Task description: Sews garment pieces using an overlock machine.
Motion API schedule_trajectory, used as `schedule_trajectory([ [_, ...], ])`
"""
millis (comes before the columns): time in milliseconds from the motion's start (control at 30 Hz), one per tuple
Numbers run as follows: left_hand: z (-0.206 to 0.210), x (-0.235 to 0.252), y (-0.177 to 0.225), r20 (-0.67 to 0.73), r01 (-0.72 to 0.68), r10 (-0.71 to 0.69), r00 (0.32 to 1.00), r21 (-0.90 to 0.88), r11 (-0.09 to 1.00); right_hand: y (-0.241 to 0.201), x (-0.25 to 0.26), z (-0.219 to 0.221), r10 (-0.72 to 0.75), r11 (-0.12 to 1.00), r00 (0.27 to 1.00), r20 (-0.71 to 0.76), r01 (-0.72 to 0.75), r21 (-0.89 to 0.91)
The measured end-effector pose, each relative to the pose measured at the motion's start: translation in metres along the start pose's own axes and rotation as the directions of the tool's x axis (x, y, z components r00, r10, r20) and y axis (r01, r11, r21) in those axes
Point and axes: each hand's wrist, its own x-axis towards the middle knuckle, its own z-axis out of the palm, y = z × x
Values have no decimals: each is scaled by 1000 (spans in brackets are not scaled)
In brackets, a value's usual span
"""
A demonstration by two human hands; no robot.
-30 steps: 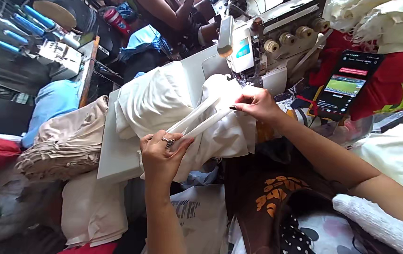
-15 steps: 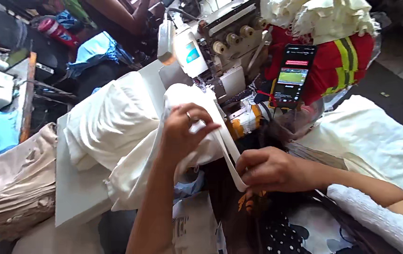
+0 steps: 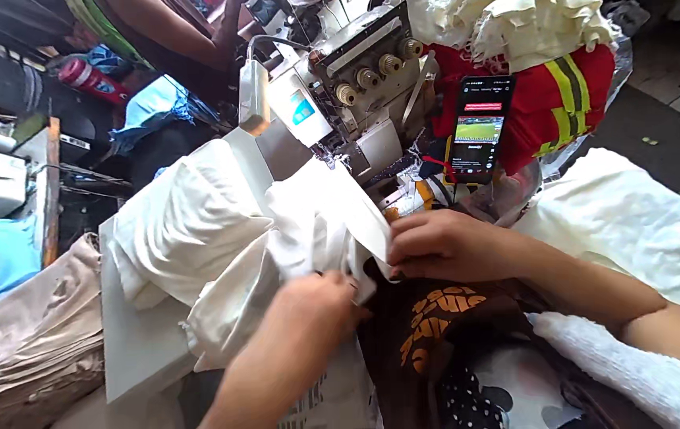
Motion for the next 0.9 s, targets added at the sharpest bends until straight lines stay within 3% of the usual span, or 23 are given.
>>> schedule_trajectory([
  [67,-4,-2,32,-109,-117,124,986,69,991,6,29,12,-72,997,997,1,72,-24],
  [233,-31,-1,30,-327,-58,105,939,153,987,6,69,32,-31,999,971,237,23,36],
  [333,-31,-6,16,-422,-24,1,907,-49,999,-3,67,29,21,970,973,228,-75,230],
  [433,-30,-3,-3,-409,-16,-117,905,-307,952,-7,59,25,-12,942,988,151,-40,334],
  [567,-25,-4,-18,-321,-31,-48,946,-239,971,-22,47,17,-34,969,986,165,-7,246],
  [667,-37,-19,-26,-364,-10,-54,930,-172,985,-11,43,13,-16,981,1000,14,13,194],
  [733,-57,-34,-39,-429,-25,-107,897,-290,957,16,50,16,50,996,998,-35,-52,-66],
  [800,-76,-35,-45,-484,-103,-100,869,-374,922,44,66,33,171,967,975,145,-138,-215],
  [867,-86,-18,-35,-530,-185,-50,847,-380,906,43,98,53,281,950,861,423,-188,-249],
  [900,-90,-9,-28,-537,-212,-22,844,-370,905,28,118,58,344,936,806,482,-254,-244],
])
